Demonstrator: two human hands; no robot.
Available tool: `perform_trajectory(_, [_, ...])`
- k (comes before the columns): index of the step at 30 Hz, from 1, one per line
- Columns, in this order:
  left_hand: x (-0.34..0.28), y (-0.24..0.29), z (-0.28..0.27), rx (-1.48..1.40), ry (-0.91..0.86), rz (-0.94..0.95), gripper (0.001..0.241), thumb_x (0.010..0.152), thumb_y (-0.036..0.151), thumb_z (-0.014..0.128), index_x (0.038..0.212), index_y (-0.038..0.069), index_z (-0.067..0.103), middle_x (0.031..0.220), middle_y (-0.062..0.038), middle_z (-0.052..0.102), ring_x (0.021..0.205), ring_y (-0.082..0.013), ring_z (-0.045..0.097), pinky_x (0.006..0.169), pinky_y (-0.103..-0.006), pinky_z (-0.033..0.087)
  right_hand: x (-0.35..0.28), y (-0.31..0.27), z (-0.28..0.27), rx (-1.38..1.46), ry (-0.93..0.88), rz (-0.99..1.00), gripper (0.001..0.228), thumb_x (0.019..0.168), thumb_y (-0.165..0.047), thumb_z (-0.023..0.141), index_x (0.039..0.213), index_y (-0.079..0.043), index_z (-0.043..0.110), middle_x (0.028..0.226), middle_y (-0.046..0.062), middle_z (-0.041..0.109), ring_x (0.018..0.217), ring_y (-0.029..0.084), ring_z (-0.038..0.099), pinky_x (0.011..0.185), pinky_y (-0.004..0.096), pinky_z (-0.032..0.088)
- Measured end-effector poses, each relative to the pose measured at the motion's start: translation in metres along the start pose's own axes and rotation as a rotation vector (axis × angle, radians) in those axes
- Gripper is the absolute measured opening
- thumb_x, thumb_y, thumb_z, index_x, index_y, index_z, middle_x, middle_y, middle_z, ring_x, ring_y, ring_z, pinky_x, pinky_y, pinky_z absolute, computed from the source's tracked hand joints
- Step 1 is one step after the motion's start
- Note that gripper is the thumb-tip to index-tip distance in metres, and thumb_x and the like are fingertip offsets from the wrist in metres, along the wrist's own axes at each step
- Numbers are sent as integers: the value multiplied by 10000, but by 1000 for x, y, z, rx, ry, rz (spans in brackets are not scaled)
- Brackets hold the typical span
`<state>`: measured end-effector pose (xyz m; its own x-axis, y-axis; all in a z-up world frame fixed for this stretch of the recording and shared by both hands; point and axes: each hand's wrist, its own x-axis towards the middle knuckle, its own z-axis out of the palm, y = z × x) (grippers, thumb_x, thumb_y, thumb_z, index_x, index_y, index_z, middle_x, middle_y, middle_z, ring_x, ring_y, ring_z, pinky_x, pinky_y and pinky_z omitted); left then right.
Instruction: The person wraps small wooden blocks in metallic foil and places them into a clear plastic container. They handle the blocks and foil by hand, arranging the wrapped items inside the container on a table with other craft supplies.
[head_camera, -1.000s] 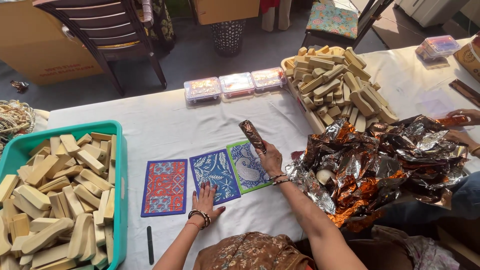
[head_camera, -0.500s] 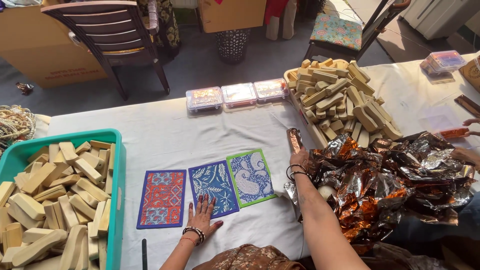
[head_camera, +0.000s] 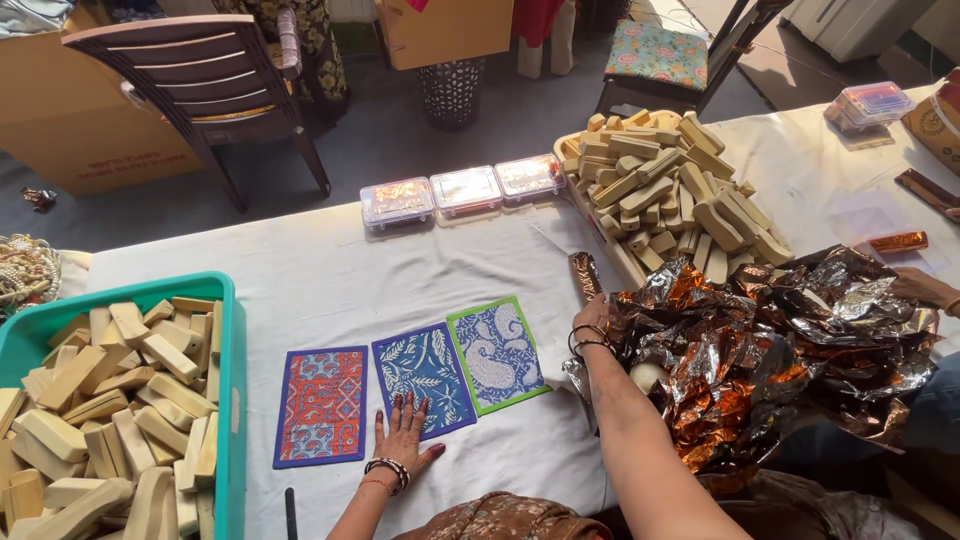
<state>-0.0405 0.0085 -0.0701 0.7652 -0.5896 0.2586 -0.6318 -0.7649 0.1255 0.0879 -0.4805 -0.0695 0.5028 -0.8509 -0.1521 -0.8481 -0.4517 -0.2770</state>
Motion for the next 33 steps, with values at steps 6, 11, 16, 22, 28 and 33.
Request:
perform_trajectory(6, [30, 28, -86, -5, -823, -288, 996, 933, 802, 405, 1649, 314, -87, 1741, -47, -139, 1595, -252, -143, 1260, -550, -87, 63, 14, 82, 1, -9, -139, 513, 904, -115, 673, 1365, 5, 483, 1492, 268, 474, 1339, 453, 500, 974, 568, 507])
perform_trajectory(11, [28, 28, -82, -1, -805, -288, 1003, 928, 806, 407, 1648, 317, -92, 1739, -34, -137, 1594, -247, -142, 1258, -544, -81, -26, -19, -36, 74, 125, -442, 656, 884, -255, 761, 1428, -81, 438, 1560, 223, 384, 1489, 421, 326, 1181, 503, 360])
perform_trajectory(16, [29, 30, -83, 8, -809, -294, 995, 931, 812, 401, 1644, 322, -90, 1739, -33, -135, 1593, -245, -147, 1255, -549, -82, -75, -60, -215, 355, 554, -696, 949, 888, -250, 776, 1659, -251, 223, 1715, 211, 94, 1579, 432, 97, 1236, 675, 161])
perform_trajectory(22, [13, 11, -25, 69, -356, -161, 1037, 845, 840, 397, 1636, 320, -26, 1707, -47, -56, 1558, -268, -84, 1188, -604, -54, -46, -31, -369, 500, 1072, -736, 828, 1069, -154, 699, 1719, -238, 192, 1786, 101, 57, 1641, 374, 58, 1337, 626, 130])
perform_trajectory(28, [23, 27, -51, 69, -811, -361, 985, 919, 838, 365, 1647, 341, -74, 1741, -18, -107, 1593, -241, -122, 1239, -592, -58, 65, 31, -363, 419, 810, -621, 608, 1000, -122, 728, 1538, -108, 446, 1632, 143, 400, 1588, 416, 260, 1335, 499, 242])
perform_trajectory(33, [25, 32, -47, 85, -433, -277, 1019, 841, 844, 384, 1622, 348, -41, 1723, -30, -95, 1544, -282, -116, 1153, -664, -60, 174, 89, -284, 149, 417, -505, 641, 844, -229, 817, 1435, -102, 606, 1413, 152, 595, 1424, 362, 424, 1264, 461, 263])
